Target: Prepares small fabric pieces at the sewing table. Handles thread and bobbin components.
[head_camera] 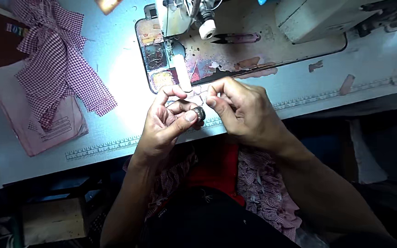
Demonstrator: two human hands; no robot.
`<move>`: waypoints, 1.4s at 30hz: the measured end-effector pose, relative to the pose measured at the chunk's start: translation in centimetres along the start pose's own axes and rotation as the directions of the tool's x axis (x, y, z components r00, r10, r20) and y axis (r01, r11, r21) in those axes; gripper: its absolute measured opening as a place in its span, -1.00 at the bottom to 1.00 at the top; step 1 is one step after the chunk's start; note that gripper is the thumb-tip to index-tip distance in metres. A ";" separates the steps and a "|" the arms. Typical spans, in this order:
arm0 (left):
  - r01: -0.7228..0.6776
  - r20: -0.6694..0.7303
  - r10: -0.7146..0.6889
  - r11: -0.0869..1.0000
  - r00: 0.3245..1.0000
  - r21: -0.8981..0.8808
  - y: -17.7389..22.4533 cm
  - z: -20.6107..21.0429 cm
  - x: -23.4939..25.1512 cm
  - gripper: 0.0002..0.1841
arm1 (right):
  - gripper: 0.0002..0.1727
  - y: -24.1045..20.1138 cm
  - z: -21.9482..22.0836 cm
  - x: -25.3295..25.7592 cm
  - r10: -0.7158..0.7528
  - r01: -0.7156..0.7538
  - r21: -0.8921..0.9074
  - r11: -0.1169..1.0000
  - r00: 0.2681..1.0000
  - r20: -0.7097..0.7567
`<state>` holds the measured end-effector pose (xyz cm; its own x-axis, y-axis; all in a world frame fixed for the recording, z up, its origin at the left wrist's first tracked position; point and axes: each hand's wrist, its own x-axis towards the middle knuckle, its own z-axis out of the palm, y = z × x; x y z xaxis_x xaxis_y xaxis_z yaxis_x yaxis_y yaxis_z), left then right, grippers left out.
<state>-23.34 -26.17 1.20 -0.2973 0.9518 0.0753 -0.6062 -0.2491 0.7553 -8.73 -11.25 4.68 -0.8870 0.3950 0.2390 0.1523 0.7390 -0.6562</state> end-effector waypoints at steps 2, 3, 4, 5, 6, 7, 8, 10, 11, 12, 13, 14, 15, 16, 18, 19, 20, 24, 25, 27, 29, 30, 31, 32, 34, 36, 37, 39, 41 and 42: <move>0.013 -0.016 -0.014 0.999 1.000 -0.034 0.1 -0.5 -0.6 -0.54 | -0.79 0.2 0.3 -1.3 0.039 -0.039 0.060 0.997 0.999 0.004; 0.035 -0.012 -0.036 0.998 0.999 -0.057 0.0 -0.7 -1.0 -0.51 | -0.80 0.1 0.4 -2.0 0.062 -0.061 0.088 0.994 0.998 0.001; 0.059 -0.005 -0.060 0.994 0.998 -0.091 -0.2 -0.9 -1.4 -0.51 | -0.81 0.0 0.4 -2.7 0.093 -0.092 0.117 0.989 0.996 0.002; 0.075 0.003 -0.076 0.988 0.997 -0.135 -0.4 -1.1 -1.8 -0.55 | -0.82 -0.2 0.4 -3.3 0.127 -0.128 0.155 0.980 0.992 0.013; 0.083 0.006 -0.083 0.983 0.997 -0.167 -0.5 -1.2 -2.3 -0.63 | -0.84 -0.3 0.4 -4.1 0.160 -0.163 0.204 0.965 0.987 0.033; 0.087 0.007 -0.088 0.979 0.996 -0.183 -0.6 -1.3 -2.8 -0.69 | -0.86 -0.5 0.5 -4.8 0.179 -0.189 0.263 0.946 0.982 0.060; 0.091 0.012 -0.090 0.978 0.996 -0.189 -0.5 -1.5 -3.2 -0.72 | -0.87 -0.6 0.5 -5.4 0.186 -0.205 0.321 0.925 0.979 0.088; 0.081 0.009 -0.081 0.981 0.997 -0.176 -0.2 -1.8 -3.6 -0.74 | -0.86 -0.1 0.2 -6.1 0.164 -0.209 0.356 0.911 0.975 0.153; 0.065 0.000 -0.066 0.988 0.998 -0.143 0.1 -1.9 -3.6 -0.74 | -0.82 0.5 -0.3 -5.9 0.148 -0.194 0.276 0.941 0.972 0.180; 0.039 -0.019 -0.041 0.996 0.999 -0.078 0.6 -2.0 -3.5 -0.73 | -0.76 1.3 -1.0 -5.3 0.139 -0.169 0.136 0.976 0.970 0.201; 0.008 -0.041 -0.008 1.000 0.999 0.001 1.1 -2.1 -3.2 -0.73 | -0.65 2.3 -1.9 -4.3 0.149 -0.153 0.006 0.988 0.969 0.197; -0.023 -0.056 0.027 0.997 0.998 0.072 1.5 -2.3 -2.9 -0.74 | -0.53 3.5 -2.6 -2.8 0.164 -0.150 -0.092 0.984 0.973 0.163; -0.050 -0.068 0.059 0.991 0.996 0.128 1.9 -2.4 -2.5 -0.75 | -0.46 4.7 -3.1 -0.9 0.184 -0.163 -0.176 0.971 0.977 0.111; -0.077 -0.073 0.090 0.984 0.993 0.158 2.2 -2.4 -2.1 -0.76 | -0.43 5.8 -3.2 0.9 0.192 -0.172 -0.265 0.949 0.980 0.054; -0.118 -0.083 0.133 0.979 0.988 0.169 2.8 -2.5 -1.3 -0.77 | -0.43 8.1 -2.9 4.0 0.185 -0.168 -0.428 0.888 0.983 -0.003; -0.131 -0.092 0.147 0.978 0.985 0.161 3.1 -2.5 -1.0 -0.77 | -0.47 9.1 -2.7 5.1 0.189 -0.162 -0.494 0.855 0.982 0.004; -0.138 -0.100 0.155 0.978 0.983 0.155 3.3 -2.5 -0.9 -0.77 | -0.53 9.7 -2.3 5.8 0.192 -0.152 -0.548 0.823 0.981 0.016; -0.162 -0.100 0.179 0.974 0.979 0.160 3.6 -2.8 -0.8 -0.77 | -0.67 9.8 -2.0 5.7 0.143 -0.107 -0.640 0.761 0.990 0.005; -0.168 -0.095 0.185 0.972 0.978 0.166 3.6 -3.0 -0.9 -0.77 | -0.66 9.0 -2.0 4.9 0.162 -0.144 -0.591 0.794 0.986 -0.022; -0.173 -0.088 0.190 0.969 0.978 0.177 3.7 -3.3 -0.8 -0.77 | -0.61 6.6 -2.2 3.0 0.215 -0.227 -0.382 0.896 0.974 -0.073; -0.165 -0.085 0.183 0.968 0.979 0.187 3.8 -3.5 -1.0 -0.78 | -0.62 3.8 -2.6 0.7 0.248 -0.244 -0.132 0.961 0.969 0.015; -0.161 -0.079 0.179 0.968 0.981 0.193 3.9 -3.7 -1.2 -0.78 | -0.61 2.6 -2.7 0.0 0.229 -0.228 -0.024 0.973 0.969 0.089; -0.158 -0.077 0.177 0.967 0.981 0.201 4.0 -3.7 -1.3 -0.78 | -0.60 1.5 -2.4 -0.4 0.181 -0.188 0.049 0.981 0.976 0.124; -0.158 -0.076 0.176 0.965 0.981 0.208 4.0 -3.7 -1.3 -0.78 | -0.60 0.6 -1.9 -0.6 0.125 -0.133 0.053 0.990 0.984 0.123; -0.163 -0.067 0.181 0.962 0.981 0.219 4.2 -3.6 -1.4 -0.79 | -0.67 -0.6 -0.5 -0.5 0.062 -0.060 -0.024 0.998 0.993 0.103; -0.175 -0.054 0.192 0.959 0.980 0.224 4.2 -3.5 -1.5 -0.79 | -0.74 -0.9 1.3 -0.4 0.052 -0.036 -0.135 0.990 0.992 0.112; -0.181 -0.054 0.198 0.956 0.979 0.229 4.4 -3.4 -1.6 -0.79 | -0.77 -0.7 2.1 -0.4 0.044 -0.020 -0.194 0.981 0.991 0.124; -0.187 -0.064 0.208 0.953 0.976 0.236 4.8 -3.4 -1.9 -0.78 | -0.75 -0.1 2.7 -0.7 0.044 -0.001 -0.268 0.964 0.987 0.156; -0.192 -0.073 0.216 0.950 0.974 0.248 5.3 -3.7 -2.4 -0.79 | -0.72 0.7 1.8 -1.1 0.074 -0.027 -0.306 0.952 0.987 0.145; -0.192 -0.076 0.217 0.948 0.973 0.253 5.5 -3.9 -2.6 -0.79 | -0.72 1.2 1.0 -1.3 0.113 -0.069 -0.331 0.941 0.987 0.114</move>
<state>-28.76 -30.76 2.63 -0.4768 0.8587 0.1879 -0.3315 -0.3736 0.8663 -7.83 -11.46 2.84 -0.9081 0.4111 0.0803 0.3490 0.8486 -0.3977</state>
